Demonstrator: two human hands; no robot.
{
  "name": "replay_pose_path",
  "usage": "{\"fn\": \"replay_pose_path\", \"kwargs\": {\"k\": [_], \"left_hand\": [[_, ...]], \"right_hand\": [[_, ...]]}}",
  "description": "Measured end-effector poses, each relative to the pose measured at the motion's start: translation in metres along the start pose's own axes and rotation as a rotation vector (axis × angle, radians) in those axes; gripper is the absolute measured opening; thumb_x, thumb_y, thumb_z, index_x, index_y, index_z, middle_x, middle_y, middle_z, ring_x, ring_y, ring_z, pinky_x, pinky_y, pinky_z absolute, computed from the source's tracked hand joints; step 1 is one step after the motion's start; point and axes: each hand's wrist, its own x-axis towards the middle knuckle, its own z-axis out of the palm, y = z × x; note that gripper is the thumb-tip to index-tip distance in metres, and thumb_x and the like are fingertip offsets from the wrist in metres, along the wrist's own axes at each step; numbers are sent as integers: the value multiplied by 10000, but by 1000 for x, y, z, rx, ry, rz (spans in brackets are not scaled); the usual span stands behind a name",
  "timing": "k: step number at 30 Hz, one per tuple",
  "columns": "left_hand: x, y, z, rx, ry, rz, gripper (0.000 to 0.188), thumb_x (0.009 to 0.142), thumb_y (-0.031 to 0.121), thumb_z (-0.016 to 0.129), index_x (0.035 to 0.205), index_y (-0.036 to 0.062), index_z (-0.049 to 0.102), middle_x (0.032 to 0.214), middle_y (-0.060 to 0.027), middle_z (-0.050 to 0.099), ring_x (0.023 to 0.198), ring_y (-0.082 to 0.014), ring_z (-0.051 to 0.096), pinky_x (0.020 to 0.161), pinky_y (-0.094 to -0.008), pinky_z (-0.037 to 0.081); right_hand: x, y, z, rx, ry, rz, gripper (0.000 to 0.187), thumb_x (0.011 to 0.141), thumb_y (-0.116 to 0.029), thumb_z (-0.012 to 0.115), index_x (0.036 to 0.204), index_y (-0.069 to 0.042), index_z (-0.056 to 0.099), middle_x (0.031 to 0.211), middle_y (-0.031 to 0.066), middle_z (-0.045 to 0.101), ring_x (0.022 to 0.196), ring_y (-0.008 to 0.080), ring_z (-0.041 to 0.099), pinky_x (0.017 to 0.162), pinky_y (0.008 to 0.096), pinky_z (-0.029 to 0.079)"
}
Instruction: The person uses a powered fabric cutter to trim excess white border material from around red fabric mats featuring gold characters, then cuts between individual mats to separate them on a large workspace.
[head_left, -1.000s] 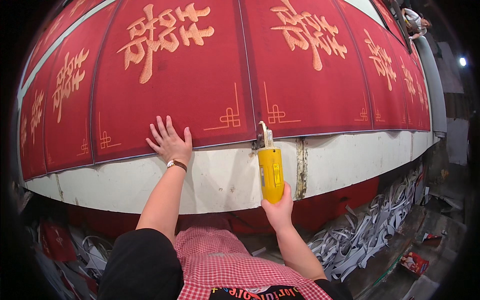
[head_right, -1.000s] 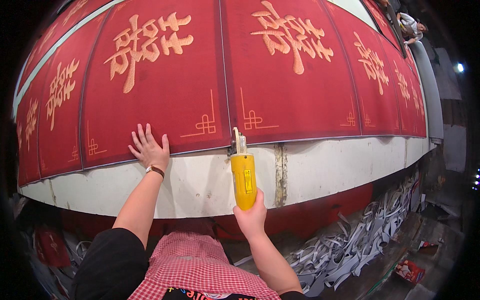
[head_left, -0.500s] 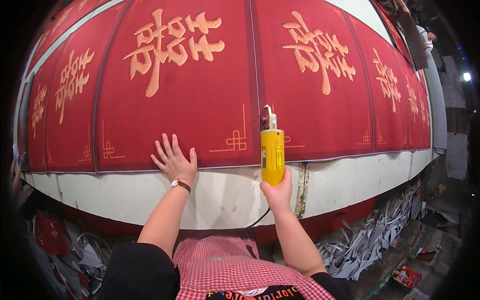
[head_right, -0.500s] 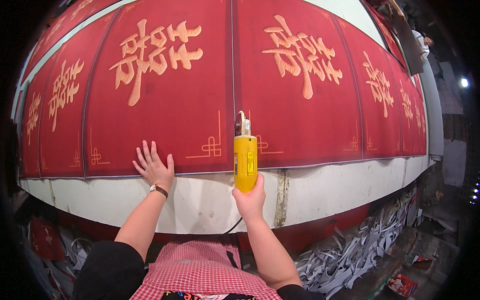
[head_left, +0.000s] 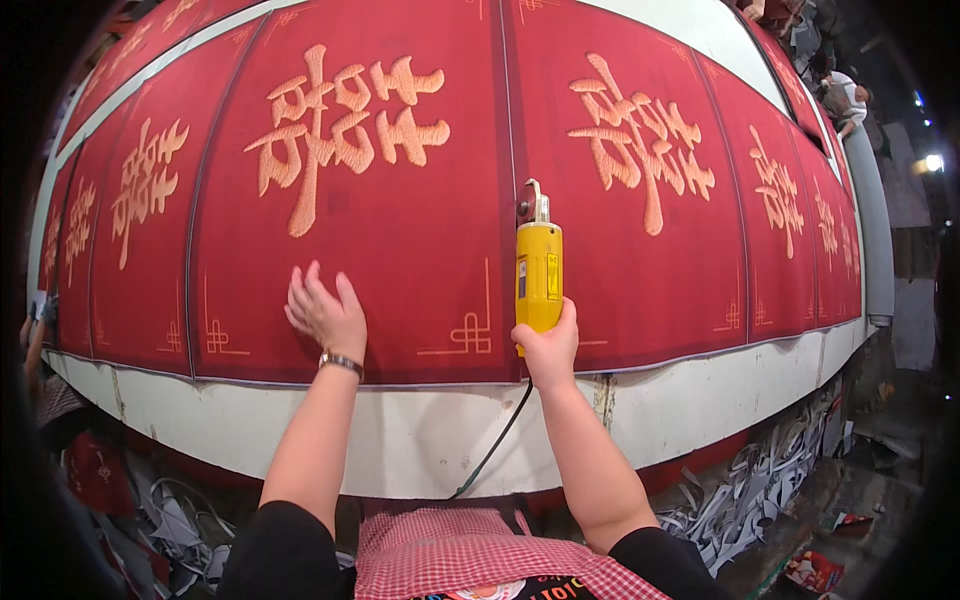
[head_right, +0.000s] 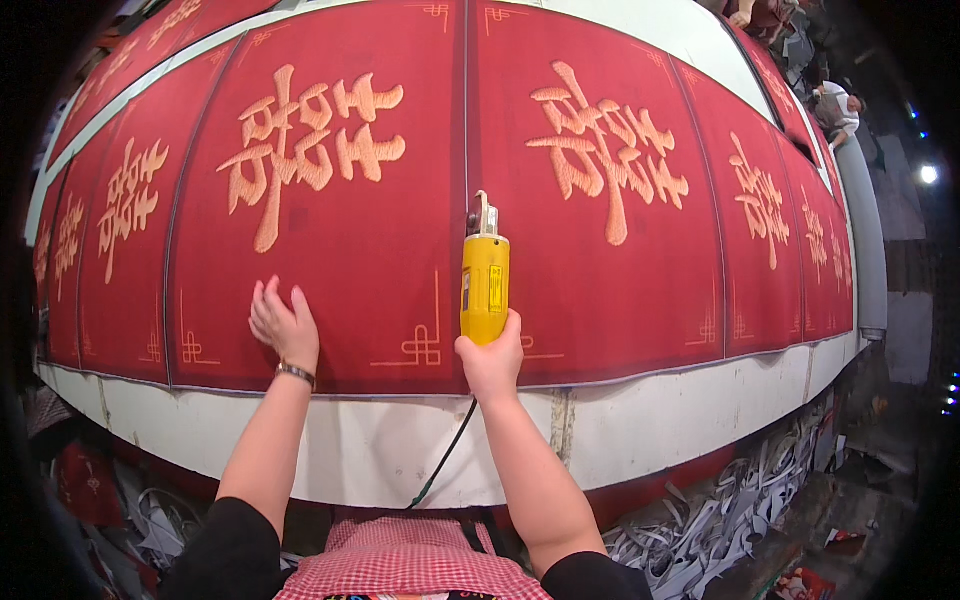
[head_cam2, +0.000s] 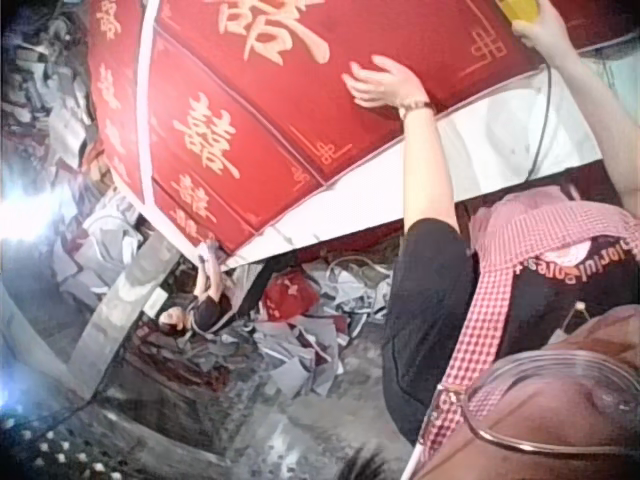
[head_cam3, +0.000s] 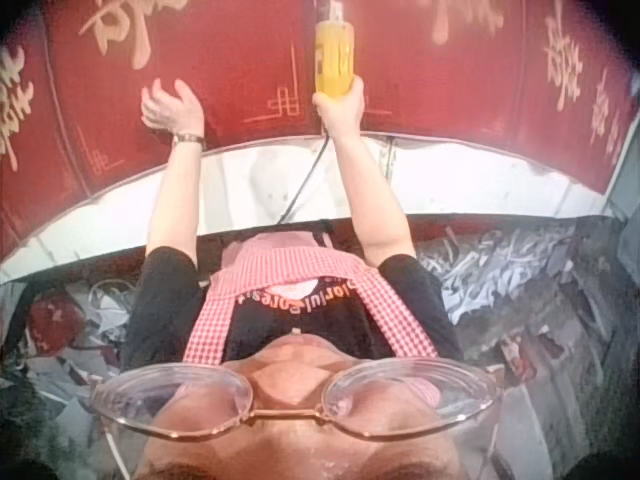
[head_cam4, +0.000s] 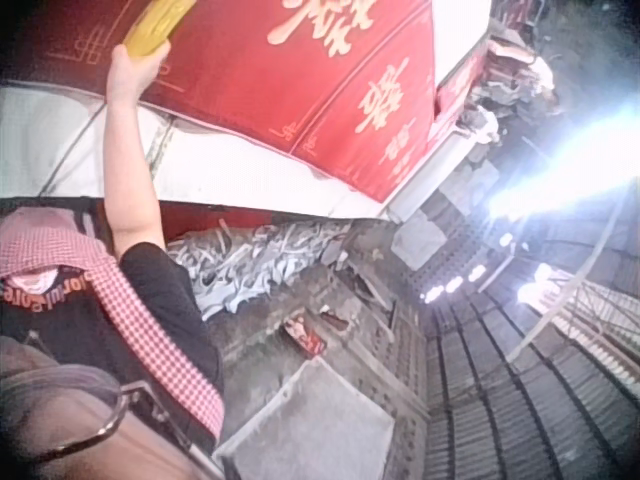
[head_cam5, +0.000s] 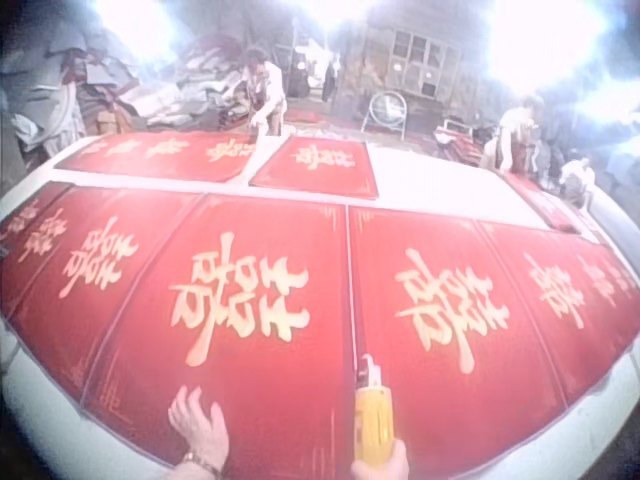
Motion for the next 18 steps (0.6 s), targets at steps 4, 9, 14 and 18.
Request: {"fn": "replay_pose_path", "kwargs": {"k": [4,9,14,18], "left_hand": [[45,27,36,251,-98,-135,620,920,466,437,1446,165,306,1531,-140,198,1400,-401,154,1078,-644,84],[44,45,40,450,-149,-163,656,905,498,434,1459,180,284,1549,-119,159,1412,-398,126,1076,-647,90],[42,52,39,503,-144,-165,640,899,481,473,1445,196,298,1537,-109,198,1404,-377,168,1070,-639,131],[41,45,39,504,-108,-156,638,894,458,496,1441,191,305,1534,-90,209,1406,-360,169,1072,-631,138]], "right_hand": [[33,-12,12,34,-20,-32,527,657,-68,655,1138,7,452,983,162,625,894,267,627,793,354,495],[80,-20,23,52,0,-107,504,655,-58,657,1113,9,454,949,144,620,843,242,626,753,342,507],[132,-47,37,116,-16,-102,476,645,-43,660,1072,3,455,887,119,612,731,200,617,639,326,517],[166,-72,52,183,-59,-72,465,634,-41,662,1046,-2,449,850,117,605,646,198,602,583,329,510]]}}
